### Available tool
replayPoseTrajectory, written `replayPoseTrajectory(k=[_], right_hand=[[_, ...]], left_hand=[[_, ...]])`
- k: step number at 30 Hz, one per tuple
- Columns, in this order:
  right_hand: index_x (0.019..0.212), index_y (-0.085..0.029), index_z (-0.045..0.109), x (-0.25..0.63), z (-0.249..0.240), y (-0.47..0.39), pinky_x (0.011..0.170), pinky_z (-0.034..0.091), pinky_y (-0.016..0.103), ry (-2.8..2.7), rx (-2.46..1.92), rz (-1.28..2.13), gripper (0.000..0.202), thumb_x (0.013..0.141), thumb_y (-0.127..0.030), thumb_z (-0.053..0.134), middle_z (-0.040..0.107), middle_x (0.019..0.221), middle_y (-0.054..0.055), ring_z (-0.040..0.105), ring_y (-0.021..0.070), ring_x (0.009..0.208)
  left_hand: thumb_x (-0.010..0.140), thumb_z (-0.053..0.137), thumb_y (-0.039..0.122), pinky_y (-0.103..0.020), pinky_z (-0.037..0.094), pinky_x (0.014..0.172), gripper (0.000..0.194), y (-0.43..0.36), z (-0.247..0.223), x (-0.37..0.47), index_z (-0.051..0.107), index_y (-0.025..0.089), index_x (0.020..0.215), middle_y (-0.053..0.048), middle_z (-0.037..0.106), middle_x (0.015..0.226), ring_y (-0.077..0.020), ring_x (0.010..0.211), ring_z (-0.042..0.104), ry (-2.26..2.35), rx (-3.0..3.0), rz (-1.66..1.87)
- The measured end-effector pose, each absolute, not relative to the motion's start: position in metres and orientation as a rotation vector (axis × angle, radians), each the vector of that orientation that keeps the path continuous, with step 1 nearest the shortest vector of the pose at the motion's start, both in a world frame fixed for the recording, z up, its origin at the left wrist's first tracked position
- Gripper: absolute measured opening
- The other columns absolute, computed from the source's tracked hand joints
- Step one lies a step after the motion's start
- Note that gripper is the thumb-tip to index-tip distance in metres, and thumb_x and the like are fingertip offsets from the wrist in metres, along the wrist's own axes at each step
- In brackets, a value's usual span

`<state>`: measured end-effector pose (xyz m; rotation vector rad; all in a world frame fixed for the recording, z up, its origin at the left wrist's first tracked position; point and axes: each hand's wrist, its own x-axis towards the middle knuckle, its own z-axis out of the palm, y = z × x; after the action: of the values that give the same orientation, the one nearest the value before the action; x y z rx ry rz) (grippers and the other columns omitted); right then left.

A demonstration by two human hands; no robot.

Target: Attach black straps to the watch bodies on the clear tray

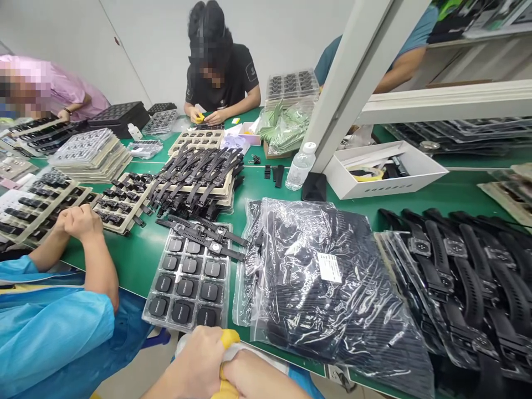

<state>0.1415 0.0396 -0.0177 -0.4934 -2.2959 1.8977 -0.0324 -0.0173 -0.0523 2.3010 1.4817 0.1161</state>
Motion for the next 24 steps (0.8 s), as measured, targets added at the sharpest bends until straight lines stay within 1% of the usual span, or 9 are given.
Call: replayPoseTrajectory(k=[4, 9, 11, 12, 15, 17, 19, 22, 24], right_hand=[[0.080, -0.020, 0.060, 0.142, -0.022, 0.033, 0.067, 0.045, 0.026, -2.203, -0.606, 1.900, 0.010, 0.084, -0.029, 0.063, 0.067, 0.082, 0.001, 0.054, 0.0167, 0.072], [0.076, -0.020, 0.063, 0.151, -0.033, 0.031, 0.060, 0.046, 0.026, -2.106, -0.942, 1.634, 0.027, 0.095, -0.040, 0.064, 0.068, 0.073, 0.001, 0.057, 0.0153, 0.062], [0.099, -0.021, 0.069, 0.151, -0.038, 0.030, 0.069, 0.055, 0.030, -2.000, -1.063, 1.360, 0.020, 0.100, -0.039, 0.059, 0.074, 0.089, 0.006, 0.067, 0.0202, 0.075], [0.117, -0.021, 0.068, 0.149, -0.040, 0.028, 0.078, 0.059, 0.034, -1.947, -1.087, 1.229, 0.024, 0.102, -0.036, 0.057, 0.075, 0.104, 0.010, 0.071, 0.0235, 0.088], [0.160, -0.022, 0.034, 0.136, -0.043, 0.021, 0.110, 0.054, 0.048, -1.906, -0.989, 1.016, 0.061, 0.102, -0.025, 0.054, 0.058, 0.149, 0.019, 0.060, 0.0315, 0.134], [0.166, -0.021, 0.021, 0.126, -0.043, 0.016, 0.119, 0.045, 0.052, -1.940, -0.882, 1.003, 0.073, 0.100, -0.020, 0.055, 0.041, 0.164, 0.019, 0.044, 0.0342, 0.150], [0.166, -0.021, 0.020, 0.118, -0.044, 0.010, 0.122, 0.042, 0.051, -1.960, -0.821, 1.011, 0.075, 0.099, -0.017, 0.054, 0.032, 0.169, 0.018, 0.037, 0.0350, 0.155], [0.165, -0.022, 0.022, 0.114, -0.049, 0.004, 0.122, 0.042, 0.050, -1.970, -0.784, 1.002, 0.074, 0.099, -0.015, 0.053, 0.032, 0.168, 0.018, 0.037, 0.0342, 0.155], [0.164, -0.023, 0.025, 0.113, -0.055, 0.000, 0.121, 0.043, 0.051, -1.980, -0.777, 0.987, 0.072, 0.099, -0.016, 0.055, 0.037, 0.164, 0.018, 0.038, 0.0349, 0.154]], left_hand=[[0.076, 0.073, 0.040, -0.032, 0.023, 0.052, 0.028, -0.020, -0.059, -0.025, 0.051, 0.023, 0.084, -0.002, 0.066, 0.077, -0.0214, 0.065, 0.061, 1.499, 2.320, 0.130], [0.088, 0.059, 0.029, -0.031, 0.032, 0.053, 0.010, -0.009, -0.060, -0.027, 0.051, 0.024, 0.084, -0.002, 0.066, 0.073, -0.0207, 0.064, 0.062, 1.570, 2.295, 0.510], [0.090, 0.053, 0.024, -0.030, 0.039, 0.057, 0.003, 0.000, -0.056, -0.029, 0.055, 0.024, 0.092, -0.003, 0.070, 0.079, -0.0205, 0.068, 0.066, 1.664, 2.138, 0.603], [0.090, 0.050, 0.020, -0.029, 0.040, 0.059, 0.008, 0.006, -0.054, -0.029, 0.056, 0.023, 0.095, -0.004, 0.072, 0.081, -0.0203, 0.069, 0.067, 1.737, 2.049, 0.610], [0.089, 0.042, 0.012, -0.029, 0.035, 0.055, 0.016, 0.022, -0.052, -0.030, 0.055, 0.022, 0.086, -0.005, 0.069, 0.072, -0.0201, 0.061, 0.065, 1.971, 1.827, 0.492], [0.092, 0.041, 0.016, -0.030, 0.031, 0.054, 0.017, 0.030, -0.052, -0.030, 0.053, 0.022, 0.081, -0.005, 0.066, 0.067, -0.0200, 0.057, 0.062, 2.036, 1.727, 0.416], [0.095, 0.042, 0.021, -0.030, 0.031, 0.056, 0.015, 0.035, -0.050, -0.031, 0.056, 0.021, 0.090, -0.005, 0.066, 0.069, -0.0200, 0.058, 0.061, 2.028, 1.663, 0.428], [0.090, 0.047, 0.018, -0.029, 0.030, 0.055, 0.017, 0.036, -0.047, -0.034, 0.058, 0.018, 0.103, -0.002, 0.061, 0.070, -0.0184, 0.058, 0.055, 2.012, 1.605, 0.524], [0.086, 0.049, 0.014, -0.028, 0.027, 0.054, 0.014, 0.035, -0.046, -0.035, 0.057, 0.019, 0.097, 0.000, 0.056, 0.069, -0.0163, 0.057, 0.050, 1.994, 1.575, 0.596]])
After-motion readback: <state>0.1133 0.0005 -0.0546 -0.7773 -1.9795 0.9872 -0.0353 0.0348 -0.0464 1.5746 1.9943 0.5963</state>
